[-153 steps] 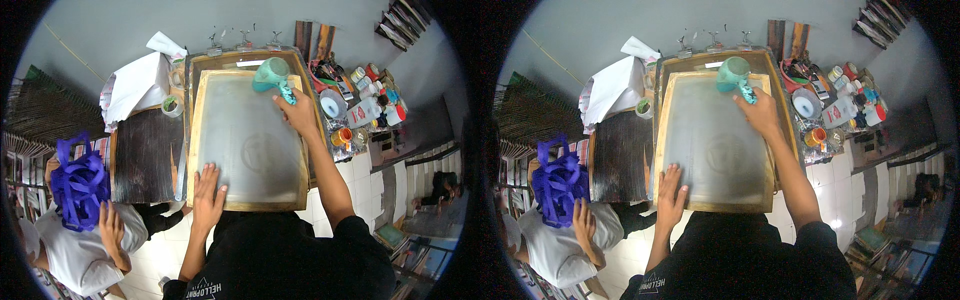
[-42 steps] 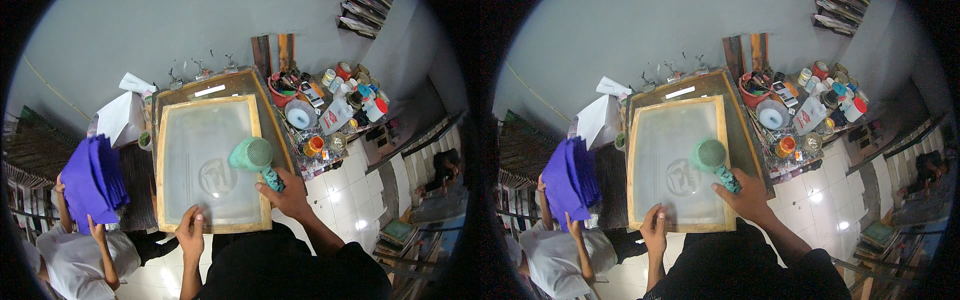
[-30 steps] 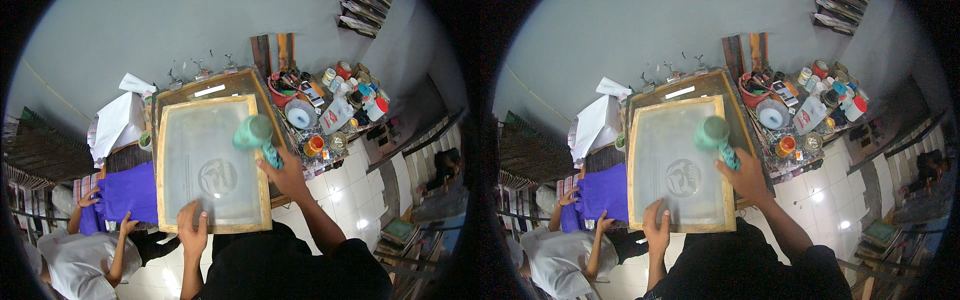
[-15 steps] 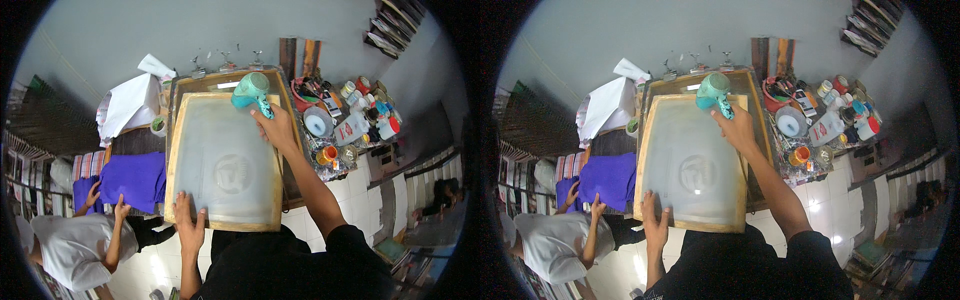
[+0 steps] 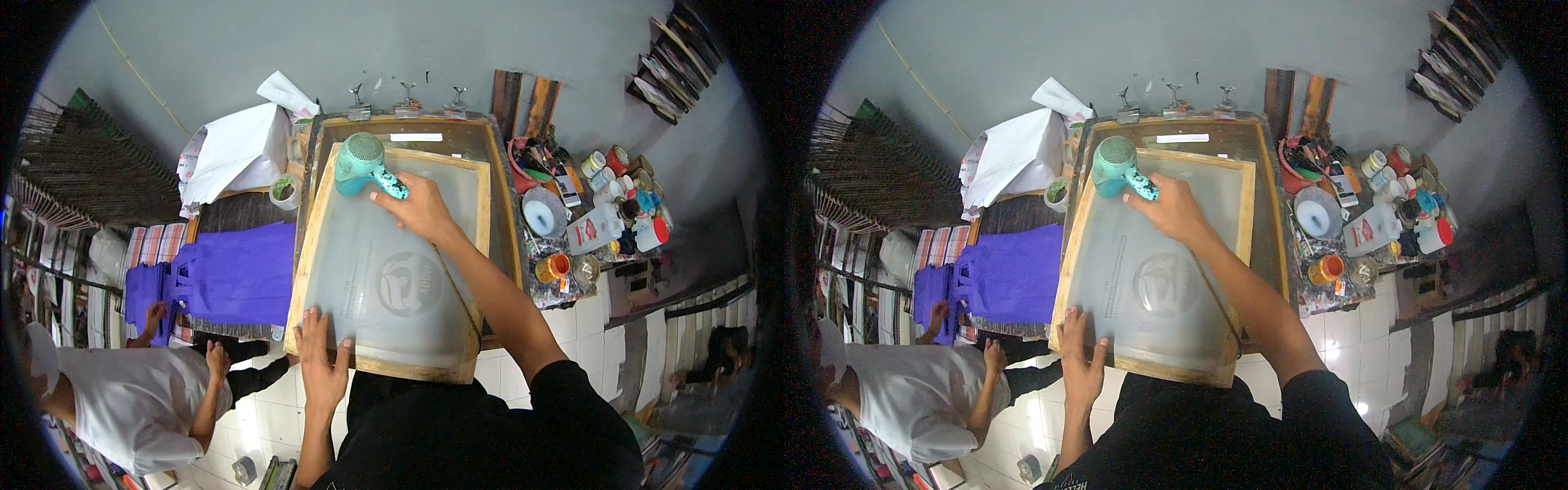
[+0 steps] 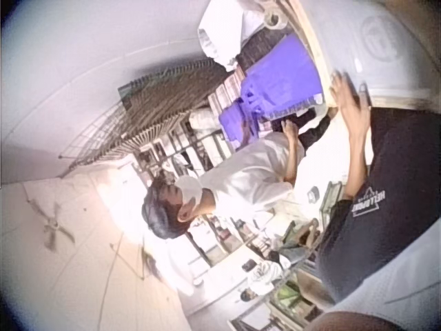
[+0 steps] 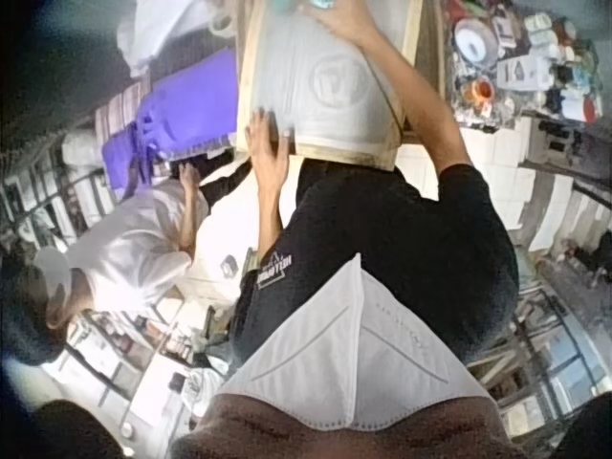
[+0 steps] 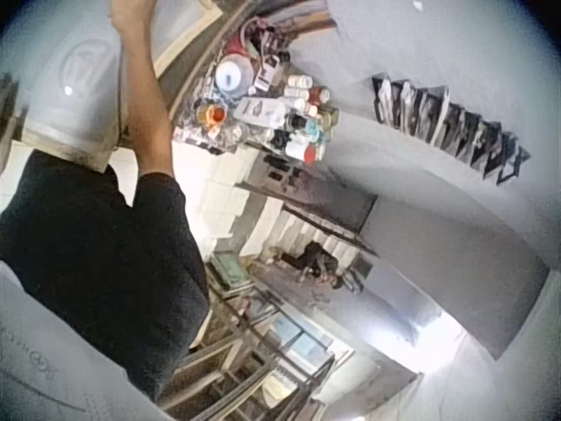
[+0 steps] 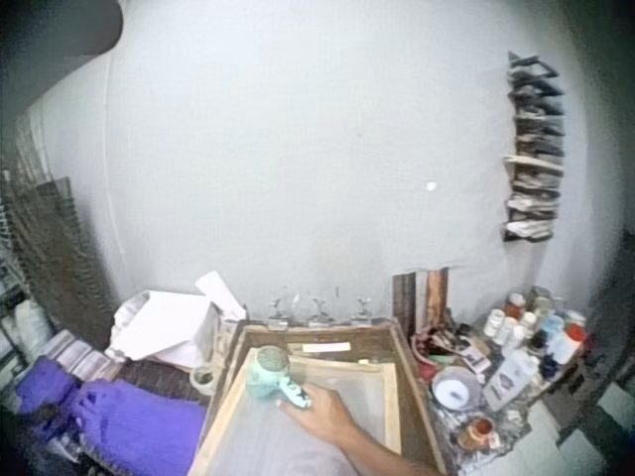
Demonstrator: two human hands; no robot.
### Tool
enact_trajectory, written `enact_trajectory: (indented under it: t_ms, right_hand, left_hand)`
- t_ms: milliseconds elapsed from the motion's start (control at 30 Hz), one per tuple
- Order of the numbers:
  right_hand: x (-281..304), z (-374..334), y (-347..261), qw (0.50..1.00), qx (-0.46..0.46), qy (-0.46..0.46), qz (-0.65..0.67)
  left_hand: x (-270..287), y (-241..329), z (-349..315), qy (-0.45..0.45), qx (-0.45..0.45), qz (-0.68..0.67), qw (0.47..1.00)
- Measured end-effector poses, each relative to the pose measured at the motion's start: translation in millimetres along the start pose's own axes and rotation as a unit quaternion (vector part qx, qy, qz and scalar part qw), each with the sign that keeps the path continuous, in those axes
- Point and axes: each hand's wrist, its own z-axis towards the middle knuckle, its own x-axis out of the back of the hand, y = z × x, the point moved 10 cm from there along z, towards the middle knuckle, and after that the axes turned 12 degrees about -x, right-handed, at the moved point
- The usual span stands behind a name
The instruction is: The person uses a hairdryer to dry a silk screen frame and then applies clear tape to secure a transparency film onto the mesh surface.
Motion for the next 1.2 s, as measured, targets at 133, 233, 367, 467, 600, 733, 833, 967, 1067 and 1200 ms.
enact_trajectory:
  t_ms: [133,233,367,467,600,733,833,967,1067,1200]
  right_hand:
    - [29.6,-6.0,9.7,0.997,-0.011,0.070,0.019]
    - [66.6,-24.1,18.2,0.991,-0.056,0.106,0.054]
    - [113.5,-48.2,45.5,0.978,-0.128,0.163,0.024]
    - [136.8,-66.0,64.6,0.972,-0.135,0.192,0.027]
    - [146.9,-92.4,71.8,0.969,-0.133,0.198,0.060]
    - [138.8,-97.8,64.6,0.971,-0.142,0.175,0.080]
    - [126.2,-83.6,60.1,0.978,-0.120,0.151,0.073]
    - [100.6,-59.1,40.7,0.984,-0.111,0.113,0.079]
    - [77.7,-34.6,23.8,0.992,-0.066,0.083,0.075]
    - [40.4,-11.3,-0.9,0.996,-0.027,0.038,0.070]
  left_hand:
    - [-0.8,0.7,0.3,-0.003,-0.006,0.004,1.000]
    - [-1.8,-0.1,0.7,-0.007,-0.015,0.014,1.000]
    - [-6.3,2.5,4.4,-0.011,-0.020,0.014,1.000]
    - [-9.1,6.2,7.2,-0.016,-0.033,0.012,0.999]
    - [-12.4,9.2,10.3,-0.025,-0.041,0.012,0.999]
    - [-14.2,8.0,11.5,-0.025,-0.034,0.011,0.999]
    - [-14.0,11.3,12.0,-0.022,-0.036,0.014,0.999]
    - [-11.1,8.3,6.7,-0.003,-0.035,0.009,0.999]
    - [-7.7,6.2,4.4,0.008,-0.025,0.010,1.000]
    - [-4.5,1.8,0.0,0.015,-0.013,0.005,1.000]
